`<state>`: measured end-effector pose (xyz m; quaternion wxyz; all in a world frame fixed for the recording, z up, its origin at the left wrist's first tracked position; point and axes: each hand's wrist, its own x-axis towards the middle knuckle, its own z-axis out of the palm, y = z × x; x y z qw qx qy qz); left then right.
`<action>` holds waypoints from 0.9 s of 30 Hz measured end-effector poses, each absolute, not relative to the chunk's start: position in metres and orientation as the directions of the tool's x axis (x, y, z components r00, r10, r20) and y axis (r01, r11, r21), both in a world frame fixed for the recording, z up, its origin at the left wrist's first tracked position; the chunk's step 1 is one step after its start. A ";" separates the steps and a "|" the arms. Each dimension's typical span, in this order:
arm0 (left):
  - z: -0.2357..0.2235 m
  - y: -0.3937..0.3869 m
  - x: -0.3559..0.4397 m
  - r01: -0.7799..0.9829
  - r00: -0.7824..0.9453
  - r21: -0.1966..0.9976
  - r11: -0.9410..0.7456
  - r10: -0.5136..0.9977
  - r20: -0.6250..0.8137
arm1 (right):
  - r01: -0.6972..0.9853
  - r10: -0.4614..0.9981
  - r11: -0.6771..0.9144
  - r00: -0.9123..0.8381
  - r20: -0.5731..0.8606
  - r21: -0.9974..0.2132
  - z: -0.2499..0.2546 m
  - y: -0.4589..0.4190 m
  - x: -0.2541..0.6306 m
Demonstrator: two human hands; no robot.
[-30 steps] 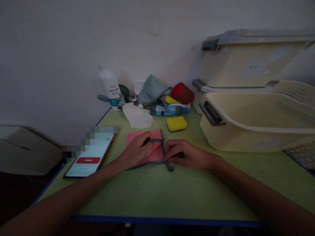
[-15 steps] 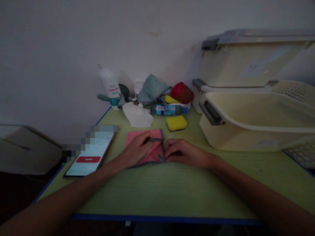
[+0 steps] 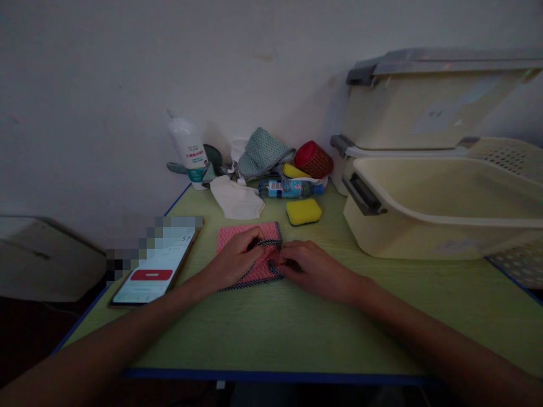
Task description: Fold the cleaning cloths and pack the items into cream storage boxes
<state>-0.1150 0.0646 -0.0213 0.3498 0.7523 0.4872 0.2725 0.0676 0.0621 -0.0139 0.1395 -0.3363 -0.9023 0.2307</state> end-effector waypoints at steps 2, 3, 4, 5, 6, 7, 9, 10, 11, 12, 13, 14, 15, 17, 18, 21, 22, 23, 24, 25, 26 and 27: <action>-0.022 0.064 -0.115 0.538 0.380 0.796 -0.277 0.923 0.065 | 0.566 0.699 0.648 -0.708 0.101 -0.510 -0.014 0.061 0.066; -0.022 0.064 -0.114 0.538 0.379 0.798 -0.272 0.924 0.059 | 0.579 0.714 0.635 -0.692 0.103 -0.511 -0.015 0.060 0.065; -0.022 0.064 -0.113 0.538 0.379 0.800 -0.265 0.924 0.052 | 0.592 0.730 0.622 -0.675 0.105 -0.512 -0.015 0.060 0.065; -0.022 0.063 -0.112 0.537 0.382 0.803 -0.260 0.923 0.043 | 0.604 0.745 0.608 -0.659 0.107 -0.515 -0.015 0.060 0.065; -0.022 0.063 -0.112 0.536 0.390 0.805 -0.255 0.920 0.032 | 0.613 0.757 0.596 -0.644 0.109 -0.518 -0.016 0.060 0.065; -0.021 0.062 -0.111 0.532 0.402 0.808 -0.253 0.915 0.022 | 0.621 0.767 0.586 -0.632 0.110 -0.521 -0.016 0.060 0.064; -0.020 0.060 -0.109 0.524 0.433 0.811 -0.260 0.901 0.009 | 0.635 0.786 0.567 -0.609 0.111 -0.525 -0.016 0.059 0.064; -0.019 0.059 -0.109 0.523 0.447 0.809 -0.267 0.895 0.006 | 0.642 0.793 0.559 -0.600 0.111 -0.525 -0.016 0.059 0.065; -0.018 0.058 -0.109 0.522 0.459 0.808 -0.274 0.889 0.005 | 0.648 0.799 0.552 -0.592 0.109 -0.525 -0.016 0.058 0.065; -0.018 0.058 -0.109 0.518 0.469 0.807 -0.284 0.883 0.010 | 0.654 0.804 0.545 -0.585 0.107 -0.524 -0.016 0.058 0.065; -0.018 0.057 -0.109 0.513 0.481 0.805 -0.297 0.877 0.018 | 0.659 0.809 0.539 -0.578 0.105 -0.524 -0.016 0.058 0.065; -0.017 0.057 -0.110 0.509 0.495 0.801 -0.315 0.869 0.027 | 0.665 0.815 0.533 -0.571 0.103 -0.523 -0.015 0.057 0.064; -0.018 0.057 -0.110 0.504 0.510 0.795 -0.338 0.859 0.041 | 0.671 0.821 0.525 -0.562 0.103 -0.523 -0.015 0.057 0.064; -0.018 0.056 -0.110 0.497 0.542 0.773 -0.394 0.837 0.079 | 0.679 0.831 0.511 -0.546 0.103 -0.527 -0.016 0.058 0.064; -0.018 0.056 -0.111 0.495 0.557 0.760 -0.421 0.825 0.094 | 0.679 0.834 0.506 -0.542 0.101 -0.531 -0.016 0.058 0.065; -0.017 0.056 -0.111 0.491 0.588 0.742 -0.457 0.802 0.104 | 0.660 0.824 0.507 -0.561 0.085 -0.555 -0.017 0.062 0.067; -0.017 0.056 -0.112 0.490 0.596 0.745 -0.452 0.798 0.092 | 0.645 0.812 0.512 -0.578 0.077 -0.567 -0.017 0.063 0.069; -0.016 0.056 -0.112 0.487 0.604 0.752 -0.445 0.793 0.077 | 0.627 0.797 0.520 -0.600 0.067 -0.580 -0.016 0.065 0.071; -0.016 0.056 -0.113 0.484 0.611 0.759 -0.436 0.789 0.064 | 0.605 0.778 0.530 -0.625 0.058 -0.594 -0.016 0.067 0.073; -0.015 0.057 -0.113 0.483 0.615 0.765 -0.427 0.787 0.052 | 0.581 0.757 0.541 -0.652 0.050 -0.608 -0.015 0.069 0.075; -0.015 0.057 -0.113 0.481 0.617 0.768 -0.422 0.785 0.045 | 0.559 0.735 0.551 -0.676 0.044 -0.619 -0.014 0.070 0.077; -0.016 0.057 -0.113 0.479 0.617 0.771 -0.420 0.786 0.045 | 0.540 0.717 0.560 -0.696 0.041 -0.629 -0.013 0.071 0.079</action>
